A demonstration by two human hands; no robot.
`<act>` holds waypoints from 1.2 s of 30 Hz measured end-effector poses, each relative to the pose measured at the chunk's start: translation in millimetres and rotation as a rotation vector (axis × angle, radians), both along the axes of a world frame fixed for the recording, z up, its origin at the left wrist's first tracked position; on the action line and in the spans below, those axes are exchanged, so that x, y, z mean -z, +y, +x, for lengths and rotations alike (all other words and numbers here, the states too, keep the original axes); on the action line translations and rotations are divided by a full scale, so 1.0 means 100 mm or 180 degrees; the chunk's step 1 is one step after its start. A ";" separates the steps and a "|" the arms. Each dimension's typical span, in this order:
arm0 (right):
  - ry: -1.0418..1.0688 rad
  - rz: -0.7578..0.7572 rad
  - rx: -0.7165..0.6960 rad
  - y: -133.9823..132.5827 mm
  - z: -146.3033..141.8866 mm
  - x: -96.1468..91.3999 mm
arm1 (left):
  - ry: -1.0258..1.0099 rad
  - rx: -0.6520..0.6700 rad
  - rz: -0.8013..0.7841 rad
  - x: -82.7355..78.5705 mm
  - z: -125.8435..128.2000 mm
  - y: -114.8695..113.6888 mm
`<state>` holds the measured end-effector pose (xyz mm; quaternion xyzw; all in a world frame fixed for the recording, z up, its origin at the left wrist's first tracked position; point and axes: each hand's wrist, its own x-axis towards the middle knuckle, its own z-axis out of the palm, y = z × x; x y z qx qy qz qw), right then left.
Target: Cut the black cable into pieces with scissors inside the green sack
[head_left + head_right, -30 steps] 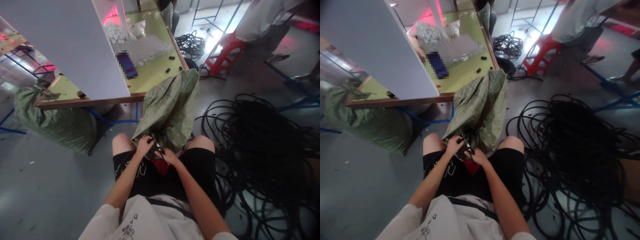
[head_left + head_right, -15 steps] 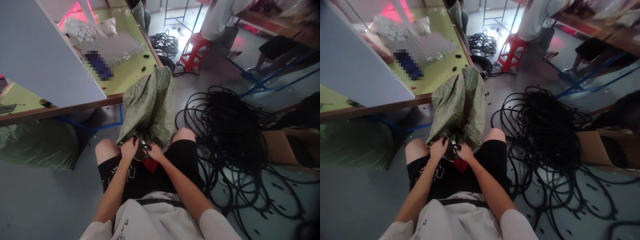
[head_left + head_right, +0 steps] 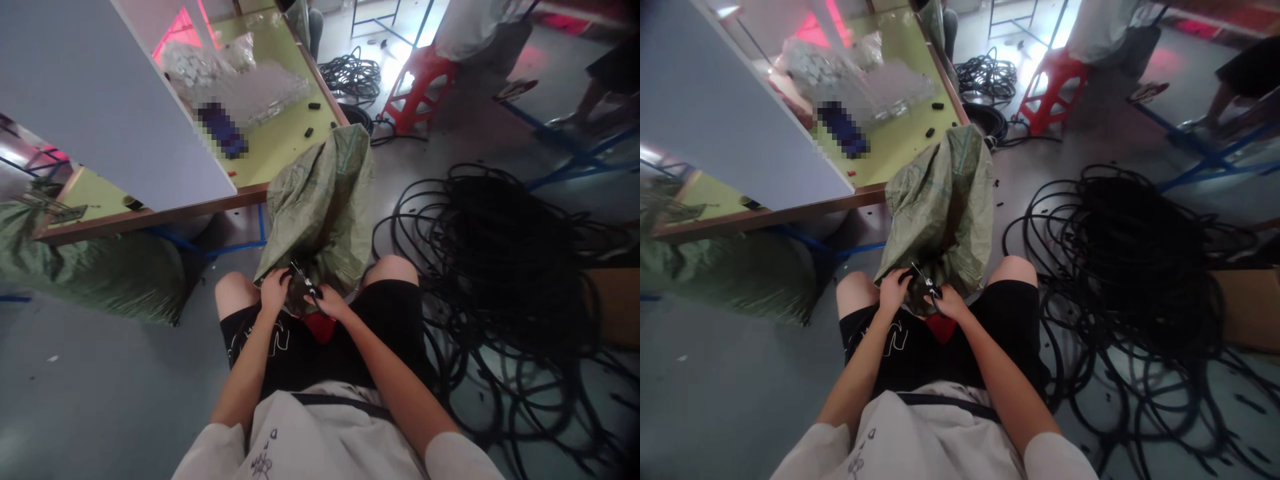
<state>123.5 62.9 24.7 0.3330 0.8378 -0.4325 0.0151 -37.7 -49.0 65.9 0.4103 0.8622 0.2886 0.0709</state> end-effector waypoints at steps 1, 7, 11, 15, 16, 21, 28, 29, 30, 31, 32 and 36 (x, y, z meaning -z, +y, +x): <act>-0.0032 0.0058 -0.0022 0.00 0.00 -0.01 | -0.0027 -0.0014 0.0044 0.00 -0.01 0.00; -0.0346 -0.0354 -0.0265 0.01 0.03 -0.16 | -0.0127 -0.0124 -0.0024 0.02 -0.03 0.01; -0.0375 -0.0310 -0.0185 -0.01 0.02 -0.16 | -0.0143 -0.0106 -0.0239 0.03 -0.03 0.02; -0.0135 0.0176 -0.0022 -0.02 0.01 -0.09 | -0.0299 0.0260 -0.0506 0.04 -0.03 0.01; -0.0126 0.0195 -0.0004 -0.02 0.01 -0.09 | -0.0338 0.0354 -0.0561 0.04 -0.03 0.01; -0.0471 -0.0192 -0.0102 -0.01 0.04 -0.11 | -0.0202 0.0230 -0.0702 0.06 -0.04 0.03; 0.0048 -0.0257 -0.0161 -0.06 0.00 -0.12 | 0.0176 0.0037 -0.0305 -0.01 -0.01 0.03; -0.0005 -0.0368 -0.0154 -0.06 0.00 -0.13 | 0.0246 0.0001 -0.0292 -0.02 0.00 0.04; -0.0096 -0.0485 -0.0123 -0.06 0.00 -0.14 | 0.0297 -0.0034 -0.0297 -0.02 0.02 0.04; -0.0192 -0.0584 -0.0072 -0.07 0.00 -0.15 | 0.0326 -0.0067 -0.0311 -0.03 0.02 0.05; -0.0270 -0.0655 -0.0008 -0.07 0.00 -0.16 | 0.0332 -0.0095 -0.0329 -0.03 0.03 0.05; -0.0057 -0.0770 0.0002 -0.08 0.00 -0.17 | 0.0169 -0.0099 -0.0339 -0.01 0.04 0.06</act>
